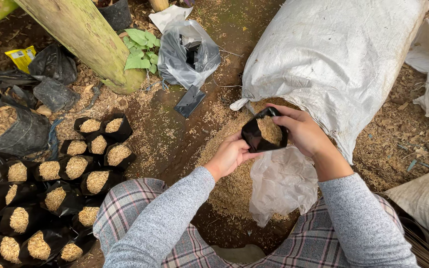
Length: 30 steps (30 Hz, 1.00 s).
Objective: The person scoops grain from a large sack using a small plastic bag and pours it into black pouches. They fold and seal each pouch by hand, then place it with others on the ground.
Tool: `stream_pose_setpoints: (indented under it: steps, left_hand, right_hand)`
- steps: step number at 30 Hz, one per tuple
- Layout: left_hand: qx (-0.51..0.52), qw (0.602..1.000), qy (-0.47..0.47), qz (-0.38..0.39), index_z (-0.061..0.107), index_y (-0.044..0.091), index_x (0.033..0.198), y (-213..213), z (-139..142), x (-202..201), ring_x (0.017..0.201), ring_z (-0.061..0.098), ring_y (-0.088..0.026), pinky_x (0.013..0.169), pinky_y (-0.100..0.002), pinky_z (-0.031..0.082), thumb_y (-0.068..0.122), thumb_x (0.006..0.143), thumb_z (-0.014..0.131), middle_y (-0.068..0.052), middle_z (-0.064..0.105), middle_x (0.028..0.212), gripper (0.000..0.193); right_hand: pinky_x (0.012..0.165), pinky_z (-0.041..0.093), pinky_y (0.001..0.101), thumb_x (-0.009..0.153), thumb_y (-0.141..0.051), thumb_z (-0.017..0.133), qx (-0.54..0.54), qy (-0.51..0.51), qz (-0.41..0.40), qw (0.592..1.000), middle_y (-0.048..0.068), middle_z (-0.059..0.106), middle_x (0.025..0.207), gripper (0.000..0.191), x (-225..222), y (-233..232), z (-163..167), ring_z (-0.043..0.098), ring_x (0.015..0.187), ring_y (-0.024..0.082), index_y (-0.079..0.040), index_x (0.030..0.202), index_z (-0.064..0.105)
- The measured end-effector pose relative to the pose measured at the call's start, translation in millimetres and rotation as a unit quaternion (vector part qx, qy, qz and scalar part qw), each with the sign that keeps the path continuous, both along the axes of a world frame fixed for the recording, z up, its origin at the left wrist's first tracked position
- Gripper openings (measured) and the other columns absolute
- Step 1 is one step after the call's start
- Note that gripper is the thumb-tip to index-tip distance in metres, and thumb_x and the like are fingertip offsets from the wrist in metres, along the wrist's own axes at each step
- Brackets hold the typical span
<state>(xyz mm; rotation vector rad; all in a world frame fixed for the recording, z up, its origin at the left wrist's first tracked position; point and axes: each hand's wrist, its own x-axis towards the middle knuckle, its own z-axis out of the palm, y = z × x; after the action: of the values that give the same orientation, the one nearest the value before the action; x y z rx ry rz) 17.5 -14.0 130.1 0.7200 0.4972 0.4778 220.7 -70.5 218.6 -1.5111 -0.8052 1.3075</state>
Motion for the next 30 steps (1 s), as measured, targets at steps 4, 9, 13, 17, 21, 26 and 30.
stream_pose_setpoints:
  steps: [4, 9, 13, 17, 21, 26, 30]
  left_hand:
    - [-0.015, 0.999, 0.036, 0.007, 0.032, -0.012, 0.147, 3.9, -1.8, 1.5, 0.119, 0.064, -0.036, 0.104, -0.046, 0.057, -0.007, 0.086, 0.046, -0.024, 0.059, 0.130, 0.062]
    - [0.238, 0.957, 0.161, -0.049, 0.028, 0.005, 0.157, -1.1, 6.9, -0.4, 0.116, 0.062, -0.023, 0.104, -0.038, 0.050, -0.012, 0.076, 0.067, -0.015, 0.062, 0.127, 0.091]
    - [0.274, 0.926, 0.231, -0.119, 0.022, 0.014, 0.162, -3.7, 18.3, -0.4, 0.102, 0.061, -0.024, 0.094, -0.039, 0.051, -0.009, 0.079, 0.067, -0.017, 0.061, 0.111, 0.098]
    - [0.280, 0.921, 0.228, -0.144, 0.021, 0.014, 0.164, -9.1, 20.1, -1.6, 0.094, 0.059, -0.029, 0.085, -0.039, 0.051, -0.009, 0.081, 0.064, -0.021, 0.057, 0.102, 0.098]
    - [0.296, 0.925, 0.211, -0.109, 0.019, 0.011, 0.152, -10.4, 12.8, 2.9, 0.120, 0.058, -0.028, 0.101, -0.037, 0.049, -0.013, 0.078, 0.069, -0.018, 0.056, 0.127, 0.093]
    - [0.226, 0.957, 0.179, -0.037, 0.013, 0.009, 0.145, -7.8, 6.3, 3.2, 0.135, 0.056, -0.038, 0.115, -0.044, 0.044, -0.011, 0.080, 0.065, -0.028, 0.054, 0.140, 0.086]
    - [0.249, 0.948, 0.194, -0.048, 0.005, 0.013, 0.144, -10.3, 6.1, 5.7, 0.142, 0.046, -0.033, 0.120, -0.042, 0.036, -0.014, 0.081, 0.065, -0.029, 0.046, 0.146, 0.091]
  right_hand:
    - [0.086, 0.055, 0.0332, 0.101, -0.012, 0.056, -0.024, -0.132, 0.006, 0.991, 0.015, 0.077, 0.107, 0.036, -4.8, -3.5, -0.1, 0.068, 0.091, 0.020, 0.002, 0.132, 0.068]
    - [0.084, 0.057, 0.0292, 0.097, -0.012, 0.053, -0.016, -0.130, 0.075, 0.989, 0.010, 0.079, 0.103, 0.037, -2.4, -9.4, 10.2, 0.072, 0.088, 0.018, -0.001, 0.127, 0.072]
    - [0.081, 0.056, 0.0307, 0.095, -0.015, 0.059, -0.028, -0.233, 0.118, 0.965, 0.008, 0.079, 0.101, 0.036, -6.6, -13.0, 20.3, 0.071, 0.085, 0.018, -0.014, 0.128, 0.073]
    - [0.087, 0.057, 0.0301, 0.093, -0.015, 0.067, 0.057, -0.277, 0.132, 0.950, 0.006, 0.082, 0.105, 0.030, -13.0, -13.5, 17.6, 0.074, 0.090, 0.016, -0.013, 0.121, 0.078]
    - [0.090, 0.056, 0.0297, 0.095, -0.014, 0.068, 0.123, -0.258, 0.079, 0.955, 0.007, 0.080, 0.112, 0.030, -19.5, -15.5, 6.7, 0.072, 0.097, 0.014, -0.011, 0.124, 0.076]
    - [0.088, 0.057, 0.0344, 0.095, -0.013, 0.064, 0.080, -0.212, 0.076, 0.971, 0.010, 0.073, 0.119, 0.043, -12.7, -10.9, 3.2, 0.068, 0.104, 0.016, -0.007, 0.137, 0.062]
    - [0.083, 0.062, 0.0354, 0.102, -0.016, 0.053, -0.022, -0.187, 0.057, 0.981, 0.012, 0.076, 0.111, 0.040, -13.8, -9.9, -2.1, 0.070, 0.094, 0.019, -0.006, 0.139, 0.062]
